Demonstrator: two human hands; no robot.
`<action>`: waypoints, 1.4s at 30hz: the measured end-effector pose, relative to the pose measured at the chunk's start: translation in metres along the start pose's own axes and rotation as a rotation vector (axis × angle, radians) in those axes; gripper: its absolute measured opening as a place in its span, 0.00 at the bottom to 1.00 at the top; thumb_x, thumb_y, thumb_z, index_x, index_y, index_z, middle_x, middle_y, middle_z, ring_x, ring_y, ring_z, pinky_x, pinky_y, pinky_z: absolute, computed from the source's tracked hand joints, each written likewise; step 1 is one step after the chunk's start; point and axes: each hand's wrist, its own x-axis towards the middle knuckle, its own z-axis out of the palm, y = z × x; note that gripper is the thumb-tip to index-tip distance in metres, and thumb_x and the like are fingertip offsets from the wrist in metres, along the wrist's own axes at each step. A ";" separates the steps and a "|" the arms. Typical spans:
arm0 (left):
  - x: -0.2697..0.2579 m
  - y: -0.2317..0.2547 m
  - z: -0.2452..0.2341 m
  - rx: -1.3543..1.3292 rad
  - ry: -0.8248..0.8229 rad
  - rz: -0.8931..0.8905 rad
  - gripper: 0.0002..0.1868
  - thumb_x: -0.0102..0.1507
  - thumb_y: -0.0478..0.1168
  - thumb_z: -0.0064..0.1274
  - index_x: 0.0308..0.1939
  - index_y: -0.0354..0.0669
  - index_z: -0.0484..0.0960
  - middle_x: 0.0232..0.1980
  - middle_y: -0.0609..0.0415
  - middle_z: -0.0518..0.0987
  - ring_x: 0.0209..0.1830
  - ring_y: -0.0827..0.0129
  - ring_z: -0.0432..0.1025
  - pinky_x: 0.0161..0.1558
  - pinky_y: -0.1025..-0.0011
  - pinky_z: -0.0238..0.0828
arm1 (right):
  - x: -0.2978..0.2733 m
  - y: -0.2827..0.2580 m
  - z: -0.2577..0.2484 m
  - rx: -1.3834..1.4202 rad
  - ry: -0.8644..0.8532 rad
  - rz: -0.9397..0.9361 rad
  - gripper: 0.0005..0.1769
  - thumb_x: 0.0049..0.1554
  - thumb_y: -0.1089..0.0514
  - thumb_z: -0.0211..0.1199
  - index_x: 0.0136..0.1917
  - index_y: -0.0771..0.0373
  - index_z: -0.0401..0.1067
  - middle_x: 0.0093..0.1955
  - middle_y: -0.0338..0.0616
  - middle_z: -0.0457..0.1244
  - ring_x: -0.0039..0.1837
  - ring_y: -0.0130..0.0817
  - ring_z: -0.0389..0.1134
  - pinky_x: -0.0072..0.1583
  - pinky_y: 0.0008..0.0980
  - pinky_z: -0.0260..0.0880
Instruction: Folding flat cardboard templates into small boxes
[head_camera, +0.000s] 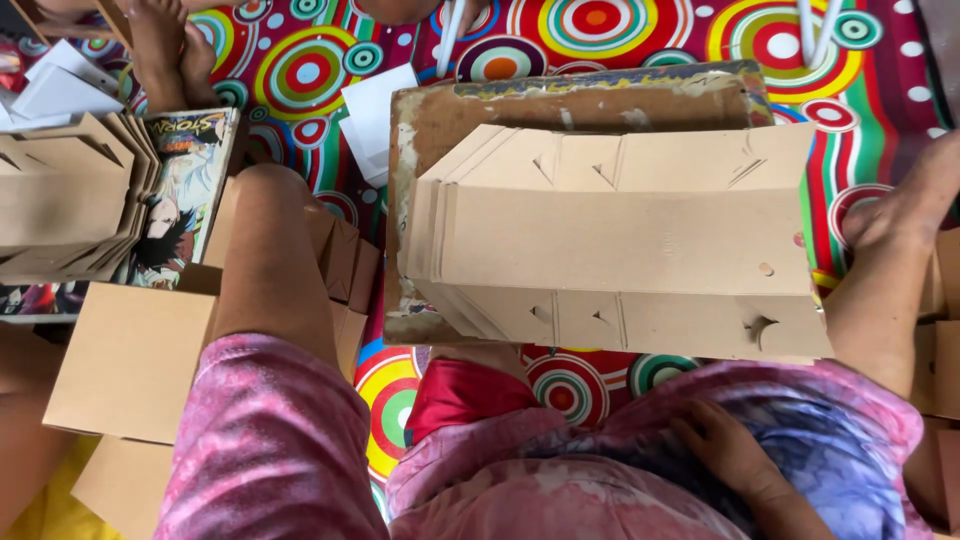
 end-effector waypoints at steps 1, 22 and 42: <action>-0.001 0.001 0.000 -0.054 0.002 -0.004 0.51 0.58 0.66 0.63 0.78 0.48 0.62 0.78 0.47 0.60 0.76 0.47 0.55 0.63 0.48 0.72 | -0.001 -0.005 -0.005 0.026 -0.006 0.025 0.18 0.56 0.42 0.60 0.57 0.46 0.79 0.58 0.33 0.73 0.61 0.32 0.71 0.67 0.33 0.66; -0.274 -0.111 0.524 -1.738 0.497 -0.124 0.18 0.66 0.45 0.41 0.57 0.52 0.78 0.56 0.52 0.77 0.56 0.60 0.72 0.57 0.59 0.66 | 0.004 -0.006 -0.001 -0.142 -0.082 0.020 0.20 0.58 0.43 0.60 0.57 0.53 0.79 0.59 0.46 0.71 0.63 0.41 0.70 0.65 0.38 0.65; -0.277 -0.235 0.565 -2.384 0.419 -1.114 0.28 0.59 0.66 0.47 0.54 0.58 0.76 0.55 0.69 0.79 0.53 0.78 0.74 0.53 0.71 0.68 | -0.004 -0.030 0.001 -0.341 -0.109 -0.130 0.19 0.59 0.48 0.58 0.60 0.50 0.79 0.65 0.40 0.71 0.69 0.39 0.69 0.70 0.38 0.64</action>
